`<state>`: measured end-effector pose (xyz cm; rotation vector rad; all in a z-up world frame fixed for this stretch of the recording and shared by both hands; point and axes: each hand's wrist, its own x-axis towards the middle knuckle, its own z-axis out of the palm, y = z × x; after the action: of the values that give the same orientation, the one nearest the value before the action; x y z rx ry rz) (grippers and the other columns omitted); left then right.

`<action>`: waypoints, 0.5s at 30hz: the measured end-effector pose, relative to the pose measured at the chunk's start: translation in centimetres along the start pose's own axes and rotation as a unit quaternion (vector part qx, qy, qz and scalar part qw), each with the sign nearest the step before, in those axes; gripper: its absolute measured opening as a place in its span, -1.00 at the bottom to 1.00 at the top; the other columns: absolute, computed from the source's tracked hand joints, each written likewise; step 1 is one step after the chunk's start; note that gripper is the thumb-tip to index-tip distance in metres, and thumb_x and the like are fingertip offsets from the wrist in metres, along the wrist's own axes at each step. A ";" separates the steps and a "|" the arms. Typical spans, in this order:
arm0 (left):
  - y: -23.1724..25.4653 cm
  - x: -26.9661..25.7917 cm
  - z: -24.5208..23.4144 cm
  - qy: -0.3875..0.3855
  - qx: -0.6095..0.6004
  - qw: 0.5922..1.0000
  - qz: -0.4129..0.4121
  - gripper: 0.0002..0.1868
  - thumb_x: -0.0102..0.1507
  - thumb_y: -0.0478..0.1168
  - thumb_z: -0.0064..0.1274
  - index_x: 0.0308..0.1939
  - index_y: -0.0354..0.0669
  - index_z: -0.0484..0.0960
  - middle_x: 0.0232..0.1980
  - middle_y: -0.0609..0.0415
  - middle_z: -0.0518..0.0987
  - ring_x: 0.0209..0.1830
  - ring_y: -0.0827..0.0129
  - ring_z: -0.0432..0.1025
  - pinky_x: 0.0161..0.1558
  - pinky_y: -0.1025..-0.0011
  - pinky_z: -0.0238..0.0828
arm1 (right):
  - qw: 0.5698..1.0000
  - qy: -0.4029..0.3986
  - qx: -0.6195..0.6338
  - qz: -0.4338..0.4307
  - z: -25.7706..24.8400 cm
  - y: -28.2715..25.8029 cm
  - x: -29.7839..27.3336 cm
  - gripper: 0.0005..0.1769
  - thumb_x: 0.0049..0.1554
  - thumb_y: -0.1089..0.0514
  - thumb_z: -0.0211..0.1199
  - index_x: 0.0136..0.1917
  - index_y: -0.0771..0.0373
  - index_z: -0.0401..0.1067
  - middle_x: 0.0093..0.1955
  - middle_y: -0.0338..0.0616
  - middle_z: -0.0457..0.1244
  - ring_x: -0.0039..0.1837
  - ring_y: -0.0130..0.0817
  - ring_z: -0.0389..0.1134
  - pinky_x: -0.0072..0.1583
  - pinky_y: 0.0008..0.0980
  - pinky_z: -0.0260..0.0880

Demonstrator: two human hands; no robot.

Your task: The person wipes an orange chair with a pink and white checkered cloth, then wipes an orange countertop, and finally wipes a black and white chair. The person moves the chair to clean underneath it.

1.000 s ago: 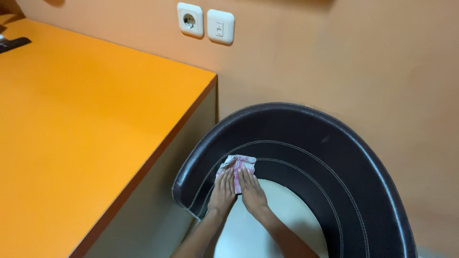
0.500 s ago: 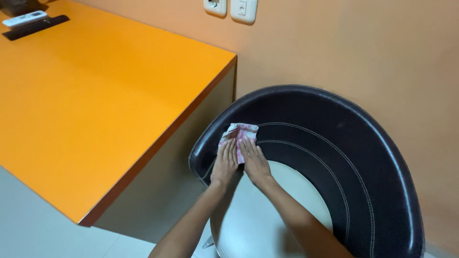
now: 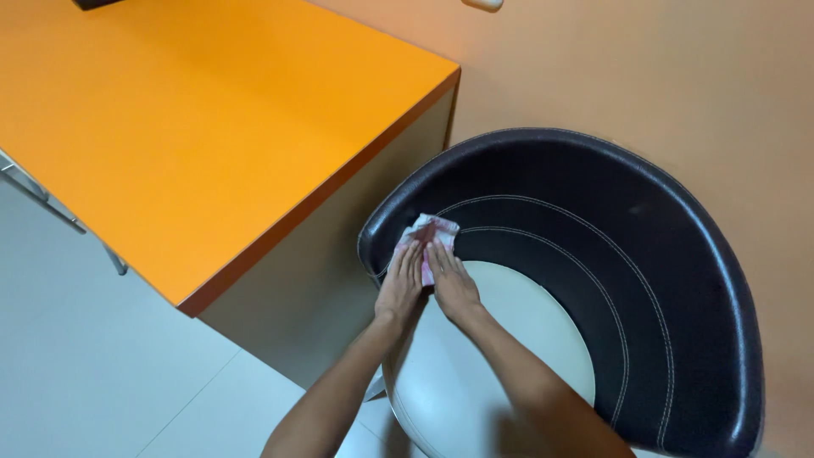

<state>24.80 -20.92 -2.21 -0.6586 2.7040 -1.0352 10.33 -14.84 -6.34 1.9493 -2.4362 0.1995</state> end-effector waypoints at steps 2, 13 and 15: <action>-1.4 0.5 -0.7 0.008 0.004 1.000 -0.013 -0.27 0.41 -0.03 -0.34 0.59 -0.34 -0.01 0.69 -0.10 -0.09 0.68 0.06 -0.27 0.55 0.02 -0.50 | 1.000 0.009 0.002 0.003 -2.6 -0.8 0.7 -0.08 0.09 0.40 0.00 0.66 0.27 -0.21 0.72 0.02 -0.29 0.70 -0.10 -0.27 0.59 -0.15 -0.19; -0.9 -0.9 -2.3 0.011 0.014 0.999 -0.041 -0.28 0.41 -0.04 -0.31 0.59 -0.35 0.04 0.65 -0.11 0.04 0.66 0.07 -0.16 0.55 -0.01 -0.43 | 0.999 0.004 0.041 -0.020 -3.1 -0.2 0.4 -0.09 0.03 0.41 0.03 0.63 0.26 -0.08 0.71 0.09 -0.20 0.69 -0.06 -0.21 0.57 -0.12 -0.15; -0.4 -2.3 -3.8 -0.072 -0.089 0.993 0.014 -0.24 0.41 0.00 -0.31 0.57 -0.46 0.00 0.65 -0.19 -0.03 0.67 0.01 -0.24 0.52 -0.02 -0.48 | 0.998 -0.038 0.030 -0.040 -0.9 0.2 -1.0 -0.13 0.07 0.39 -0.02 0.65 0.25 -0.06 0.71 0.07 -0.16 0.70 -0.09 -0.18 0.57 -0.12 -0.09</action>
<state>25.79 -17.92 0.87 -0.6931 2.6904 -0.7163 10.30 -13.71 -5.53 2.1121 -2.4199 0.2015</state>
